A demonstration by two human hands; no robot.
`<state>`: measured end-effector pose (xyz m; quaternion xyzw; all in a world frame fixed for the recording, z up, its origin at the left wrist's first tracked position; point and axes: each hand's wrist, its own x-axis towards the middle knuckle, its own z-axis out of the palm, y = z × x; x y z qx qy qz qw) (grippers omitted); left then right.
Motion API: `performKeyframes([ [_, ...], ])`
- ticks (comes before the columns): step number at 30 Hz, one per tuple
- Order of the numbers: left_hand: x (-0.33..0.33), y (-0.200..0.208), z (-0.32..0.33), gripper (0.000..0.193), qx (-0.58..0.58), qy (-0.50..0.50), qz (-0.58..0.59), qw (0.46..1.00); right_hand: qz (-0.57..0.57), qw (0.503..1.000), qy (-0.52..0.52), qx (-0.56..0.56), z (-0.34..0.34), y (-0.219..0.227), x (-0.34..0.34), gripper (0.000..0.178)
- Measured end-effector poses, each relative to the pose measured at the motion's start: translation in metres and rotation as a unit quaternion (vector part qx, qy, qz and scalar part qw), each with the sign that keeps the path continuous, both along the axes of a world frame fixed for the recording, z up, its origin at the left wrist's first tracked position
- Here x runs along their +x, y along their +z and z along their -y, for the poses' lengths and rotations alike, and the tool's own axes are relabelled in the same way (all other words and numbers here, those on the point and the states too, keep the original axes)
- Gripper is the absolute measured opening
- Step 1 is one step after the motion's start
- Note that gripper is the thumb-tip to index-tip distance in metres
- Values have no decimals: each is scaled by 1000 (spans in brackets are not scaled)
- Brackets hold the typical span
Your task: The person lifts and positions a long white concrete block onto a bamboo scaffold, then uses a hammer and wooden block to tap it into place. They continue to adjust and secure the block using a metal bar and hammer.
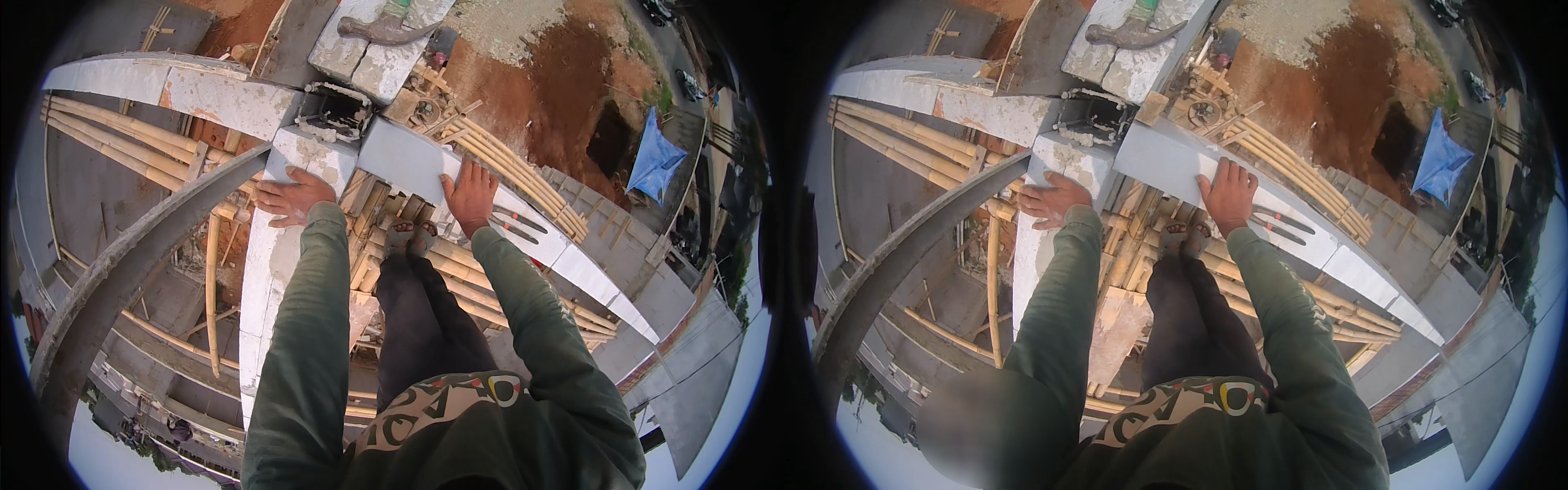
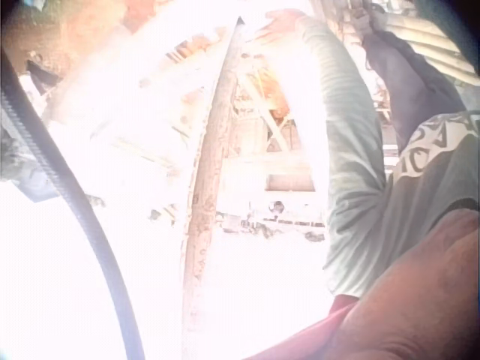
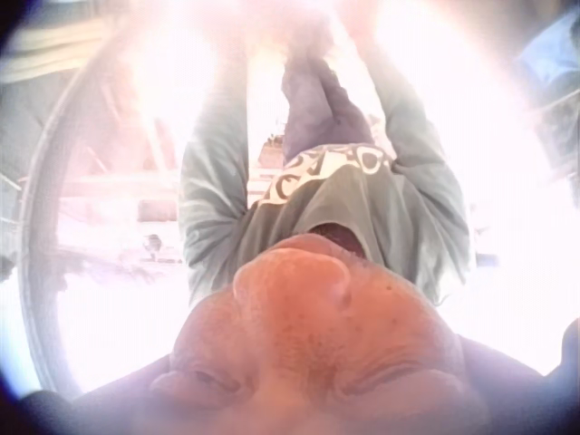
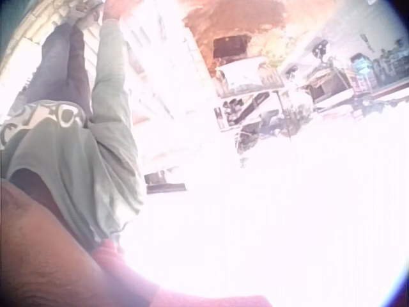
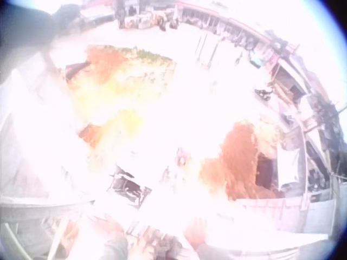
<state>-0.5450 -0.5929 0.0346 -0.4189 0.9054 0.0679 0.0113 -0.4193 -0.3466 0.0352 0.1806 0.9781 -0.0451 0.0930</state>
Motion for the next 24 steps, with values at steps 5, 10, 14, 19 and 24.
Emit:
performKeyframes([
  [5, -1, -4, 1, 74, 2, 1, -21, 1000, -50, 998, 19, 22, 1, -2, 2, 56],
  [10, 1, -6, 1, 74, 10, -5, -47, 999, -74, 997, 22, 27, 0, -4, 4, 55],
  [14, 1, -3, 0, 74, 28, -1, -57, 998, -81, 996, 25, 32, 0, -5, 5, 51],
  [19, 1, 0, -1, 74, 38, -11, -55, 998, -79, 994, 38, 61, 0, -8, 6, 51],
  [24, 2, 0, 0, 73, 46, -13, -74, 996, -74, 994, 38, 72, 1, -13, 6, 52],
])
